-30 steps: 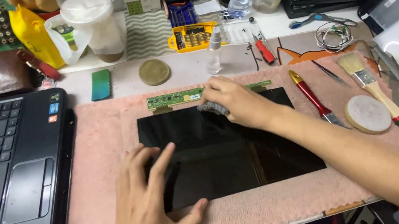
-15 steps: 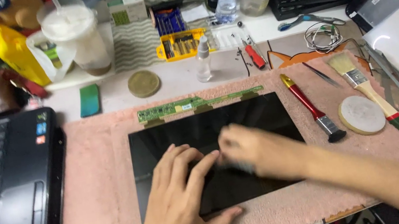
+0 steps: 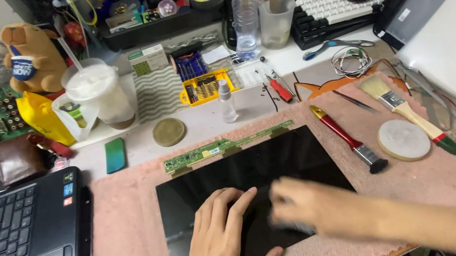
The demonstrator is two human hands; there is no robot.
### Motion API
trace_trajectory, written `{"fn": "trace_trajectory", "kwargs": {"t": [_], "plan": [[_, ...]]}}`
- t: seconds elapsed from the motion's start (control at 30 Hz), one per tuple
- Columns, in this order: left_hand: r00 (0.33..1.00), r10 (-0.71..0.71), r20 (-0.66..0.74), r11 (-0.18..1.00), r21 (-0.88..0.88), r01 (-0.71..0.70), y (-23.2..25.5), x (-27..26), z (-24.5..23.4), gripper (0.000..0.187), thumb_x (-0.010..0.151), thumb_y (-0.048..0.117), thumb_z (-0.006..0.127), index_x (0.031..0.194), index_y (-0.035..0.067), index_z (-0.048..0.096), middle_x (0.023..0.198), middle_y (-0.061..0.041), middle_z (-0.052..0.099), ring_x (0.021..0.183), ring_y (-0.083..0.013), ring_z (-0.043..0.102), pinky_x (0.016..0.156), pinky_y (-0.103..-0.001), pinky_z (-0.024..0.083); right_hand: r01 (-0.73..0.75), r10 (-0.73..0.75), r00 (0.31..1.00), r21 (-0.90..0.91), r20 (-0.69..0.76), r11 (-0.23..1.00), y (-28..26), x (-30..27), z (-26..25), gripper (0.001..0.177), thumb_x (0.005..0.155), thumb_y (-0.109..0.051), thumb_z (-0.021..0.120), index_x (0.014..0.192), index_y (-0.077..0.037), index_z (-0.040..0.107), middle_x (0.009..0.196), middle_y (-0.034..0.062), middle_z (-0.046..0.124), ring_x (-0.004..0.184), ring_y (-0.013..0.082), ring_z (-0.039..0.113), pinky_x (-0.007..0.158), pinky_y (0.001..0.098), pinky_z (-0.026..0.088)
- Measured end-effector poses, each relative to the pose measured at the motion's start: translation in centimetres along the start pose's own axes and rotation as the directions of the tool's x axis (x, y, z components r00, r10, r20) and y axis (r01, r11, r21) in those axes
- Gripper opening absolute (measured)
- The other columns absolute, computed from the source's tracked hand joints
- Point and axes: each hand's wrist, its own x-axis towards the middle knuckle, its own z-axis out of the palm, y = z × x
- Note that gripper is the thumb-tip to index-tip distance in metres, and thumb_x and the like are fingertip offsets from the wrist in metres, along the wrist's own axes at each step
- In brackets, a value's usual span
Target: The person cleans a detached laptop screen placed on a pink towel using a round sponge and a small grey cloth. They wipe the screen surface repeatedly with the sponge, then switch to the cloth to finish cleaning the display.
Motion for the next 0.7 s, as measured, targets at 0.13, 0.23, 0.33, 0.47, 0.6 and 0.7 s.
{"fn": "trace_trajectory", "kwargs": {"t": [0.13,0.23,0.33,0.47,0.6,0.7], "plan": [[0.999,-0.019,0.047,1.0,-0.01,0.019,-0.1,0.0,0.1,0.088,0.097,0.062,0.082,0.164,0.01,0.057,0.157,-0.017,0.059,0.15,-0.0403,0.054,0.119,-0.057,0.043,-0.008,0.007,0.999,0.04,0.037,0.999,-2.7,-2.1,-0.7,0.046,0.086,0.024,0.064,0.124,-0.002,0.069,0.114,0.0148,0.053,0.096,0.0314,0.056,0.079,0.0422,0.052],[0.999,-0.004,0.037,1.0,0.017,0.003,-0.2,-0.2,0.3,0.088,0.091,0.06,0.087,0.159,0.012,0.061,0.158,-0.015,0.06,0.15,-0.0393,0.054,0.122,-0.055,0.041,-0.299,0.292,0.932,0.0,0.216,0.954,-0.5,0.2,-2.4,0.043,0.1,0.009,0.074,0.134,-0.016,0.066,0.124,0.0091,0.062,0.097,0.0211,0.064,0.075,0.0326,0.059],[1.0,0.016,0.02,1.0,0.005,-0.016,-0.1,-0.3,0.3,0.065,0.092,0.057,0.087,0.141,0.016,0.074,0.145,-0.012,0.065,0.143,-0.0389,0.058,0.116,-0.056,0.044,-0.174,0.174,0.985,-0.075,-0.007,0.982,7.2,2.4,-2.0,0.074,0.069,0.034,0.07,0.13,-0.009,0.071,0.13,0.0101,0.063,0.123,0.0266,0.069,0.111,0.0355,0.059],[0.993,0.116,-0.011,0.993,-0.028,-0.116,0.2,-0.6,0.7,0.026,0.098,0.04,0.091,0.104,0.016,0.082,0.124,-0.005,0.072,0.125,-0.0328,0.064,0.093,-0.051,0.049,-0.29,0.285,0.954,-0.051,-0.09,0.956,11.3,5.0,-2.5,0.073,0.075,0.03,0.064,0.133,-0.013,0.07,0.13,0.0095,0.058,0.128,0.0317,0.064,0.109,0.0417,0.052],[0.986,0.16,-0.041,0.986,-0.051,-0.162,0.1,-0.6,0.6,0.024,0.102,0.037,0.088,0.095,0.014,0.084,0.117,-0.005,0.074,0.118,-0.0325,0.066,0.09,-0.049,0.049,-0.319,0.316,0.946,-0.033,-0.064,0.947,8.4,3.3,-2.4,0.073,0.073,0.031,0.065,0.13,-0.015,0.069,0.132,0.0097,0.061,0.126,0.0327,0.068,0.098,0.0409,0.053],[0.991,0.132,-0.025,0.988,-0.071,-0.134,0.1,-0.8,0.8,0.026,0.103,0.036,0.088,0.093,0.013,0.082,0.119,-0.006,0.074,0.119,-0.0333,0.066,0.088,-0.049,0.048,-0.152,0.152,0.988,-0.107,-0.007,0.983,3.0,-0.7,-1.9,0.071,0.07,0.03,0.074,0.132,-0.002,0.068,0.131,0.0141,0.063,0.121,0.0274,0.068,0.11,0.0344,0.059]]}}
